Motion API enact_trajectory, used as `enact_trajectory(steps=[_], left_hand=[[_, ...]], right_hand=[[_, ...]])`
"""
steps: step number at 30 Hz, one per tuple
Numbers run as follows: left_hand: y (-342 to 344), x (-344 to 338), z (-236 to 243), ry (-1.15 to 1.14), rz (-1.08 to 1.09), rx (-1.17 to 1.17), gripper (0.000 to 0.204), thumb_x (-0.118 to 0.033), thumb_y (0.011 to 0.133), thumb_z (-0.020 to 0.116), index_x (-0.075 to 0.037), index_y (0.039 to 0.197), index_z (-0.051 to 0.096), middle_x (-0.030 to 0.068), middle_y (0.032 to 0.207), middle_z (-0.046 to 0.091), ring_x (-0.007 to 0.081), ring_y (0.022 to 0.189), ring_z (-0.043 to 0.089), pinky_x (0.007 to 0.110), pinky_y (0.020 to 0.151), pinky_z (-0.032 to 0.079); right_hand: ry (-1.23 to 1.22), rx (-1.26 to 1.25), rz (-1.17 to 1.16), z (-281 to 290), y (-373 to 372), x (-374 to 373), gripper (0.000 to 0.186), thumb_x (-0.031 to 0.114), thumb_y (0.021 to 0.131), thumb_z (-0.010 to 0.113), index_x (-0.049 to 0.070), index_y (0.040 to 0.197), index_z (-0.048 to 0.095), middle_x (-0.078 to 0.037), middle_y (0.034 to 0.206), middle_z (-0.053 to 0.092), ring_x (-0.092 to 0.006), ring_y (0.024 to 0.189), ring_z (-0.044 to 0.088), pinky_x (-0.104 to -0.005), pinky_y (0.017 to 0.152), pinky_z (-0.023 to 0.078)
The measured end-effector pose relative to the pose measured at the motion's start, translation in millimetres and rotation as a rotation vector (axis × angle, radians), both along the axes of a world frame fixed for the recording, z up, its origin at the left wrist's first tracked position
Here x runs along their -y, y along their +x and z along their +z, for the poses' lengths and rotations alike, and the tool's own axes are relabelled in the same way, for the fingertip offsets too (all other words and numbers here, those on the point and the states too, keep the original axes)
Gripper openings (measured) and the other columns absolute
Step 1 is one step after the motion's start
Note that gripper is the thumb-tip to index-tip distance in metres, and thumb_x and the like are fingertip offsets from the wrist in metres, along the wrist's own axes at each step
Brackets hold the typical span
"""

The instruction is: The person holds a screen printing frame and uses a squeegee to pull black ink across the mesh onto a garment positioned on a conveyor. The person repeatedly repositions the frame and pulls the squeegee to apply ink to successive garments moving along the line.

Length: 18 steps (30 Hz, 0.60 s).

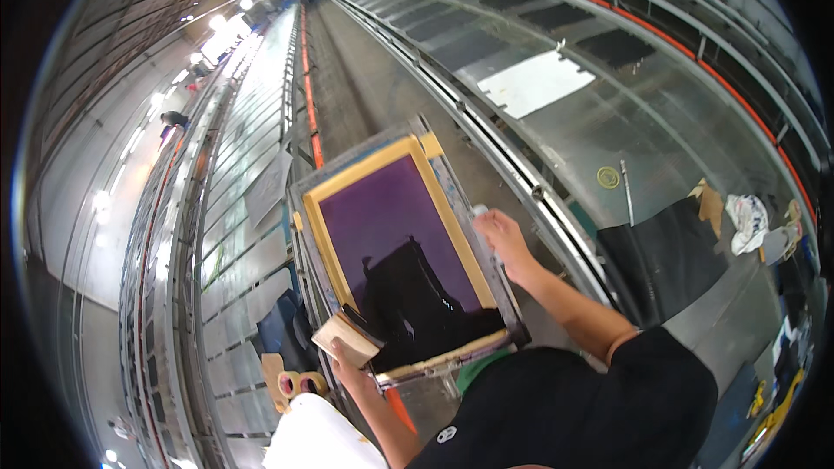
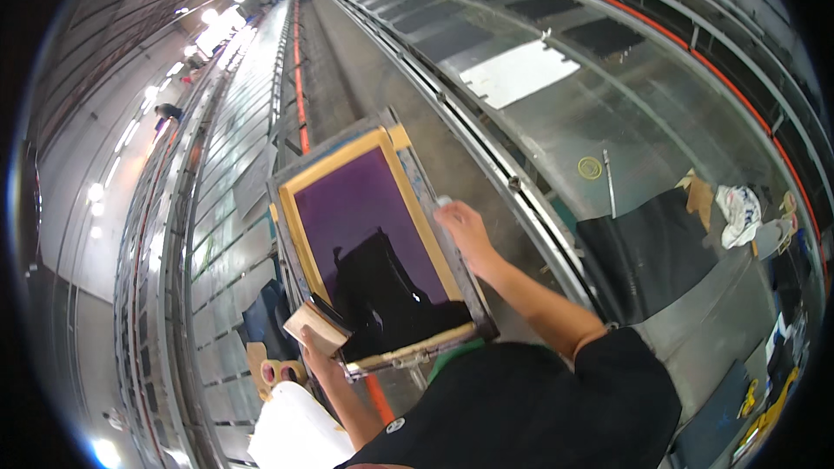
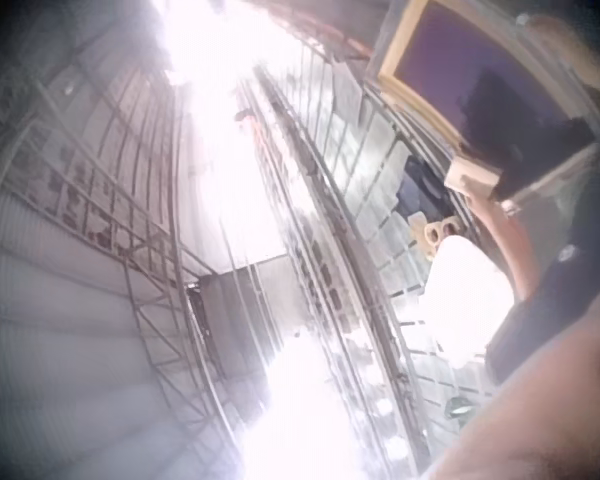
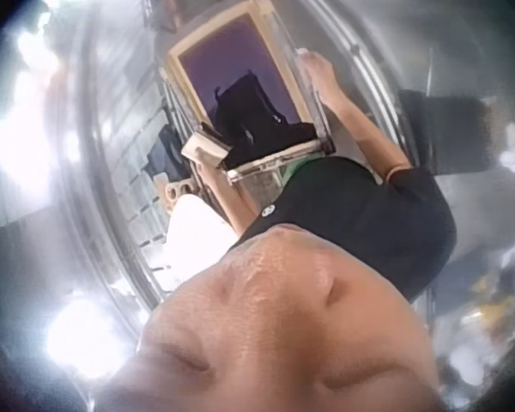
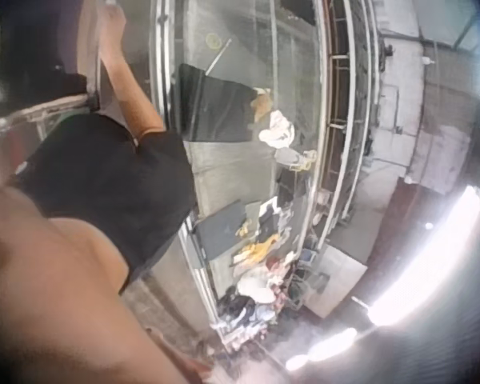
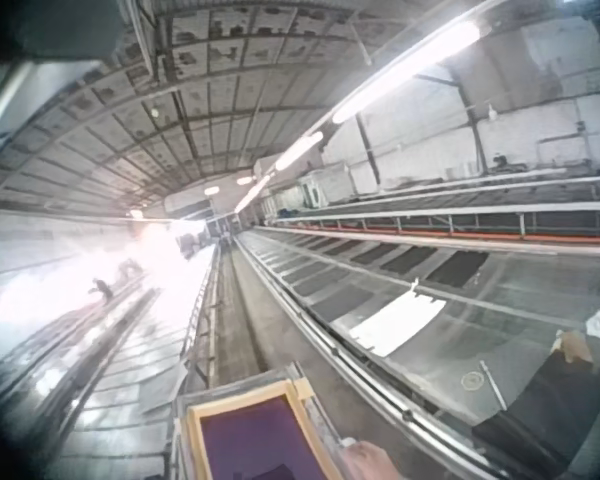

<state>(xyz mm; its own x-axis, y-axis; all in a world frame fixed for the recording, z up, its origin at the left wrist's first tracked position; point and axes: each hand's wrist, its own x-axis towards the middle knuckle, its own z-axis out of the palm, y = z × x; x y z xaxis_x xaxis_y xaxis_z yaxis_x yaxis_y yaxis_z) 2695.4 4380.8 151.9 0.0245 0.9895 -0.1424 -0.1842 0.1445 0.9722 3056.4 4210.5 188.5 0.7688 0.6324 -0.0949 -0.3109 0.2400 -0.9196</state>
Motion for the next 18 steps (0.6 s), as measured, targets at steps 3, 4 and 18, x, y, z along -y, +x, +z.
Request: enact_trajectory(steps=[3,4,18], left_hand=[[41.2,-82.7,-3.9,0.015,0.035,-0.035,0.07,-0.047,0.094,0.07,0.008,0.132,0.053,0.0174,0.124,0.062,0.0291,0.112,0.064,0.041,0.094,0.053],[59.3,-104.7,-0.9,0.035,-0.036,0.001,0.073,-0.048,0.093,0.07,0.009,0.133,0.052,0.0182,0.126,0.062,0.0298,0.112,0.063,0.041,0.096,0.052],[411.0,-353.1,62.4,0.109,-0.515,-0.062,0.068,-0.044,0.095,0.069,0.009,0.134,0.051,0.0161,0.124,0.063,0.0271,0.11,0.065,0.04,0.093,0.055]], right_hand=[[-0.002,0.04,-0.006,0.4,41.0,-75.1,0.021,0.022,0.094,0.07,0.006,0.105,0.066,-0.002,0.099,0.067,-0.0084,0.095,0.056,-0.0263,0.086,0.042],[-0.012,0.017,-0.032,2.8,58.0,-90.3,0.021,0.022,0.094,0.069,0.006,0.106,0.065,-0.003,0.1,0.067,-0.0086,0.096,0.056,-0.0263,0.086,0.042],[-0.019,-0.094,-0.46,13.5,271.9,-189.5,0.035,0.019,0.093,0.067,0.014,0.126,0.059,0.006,0.077,0.047,-0.007,0.069,0.04,-0.0255,0.063,0.034]])
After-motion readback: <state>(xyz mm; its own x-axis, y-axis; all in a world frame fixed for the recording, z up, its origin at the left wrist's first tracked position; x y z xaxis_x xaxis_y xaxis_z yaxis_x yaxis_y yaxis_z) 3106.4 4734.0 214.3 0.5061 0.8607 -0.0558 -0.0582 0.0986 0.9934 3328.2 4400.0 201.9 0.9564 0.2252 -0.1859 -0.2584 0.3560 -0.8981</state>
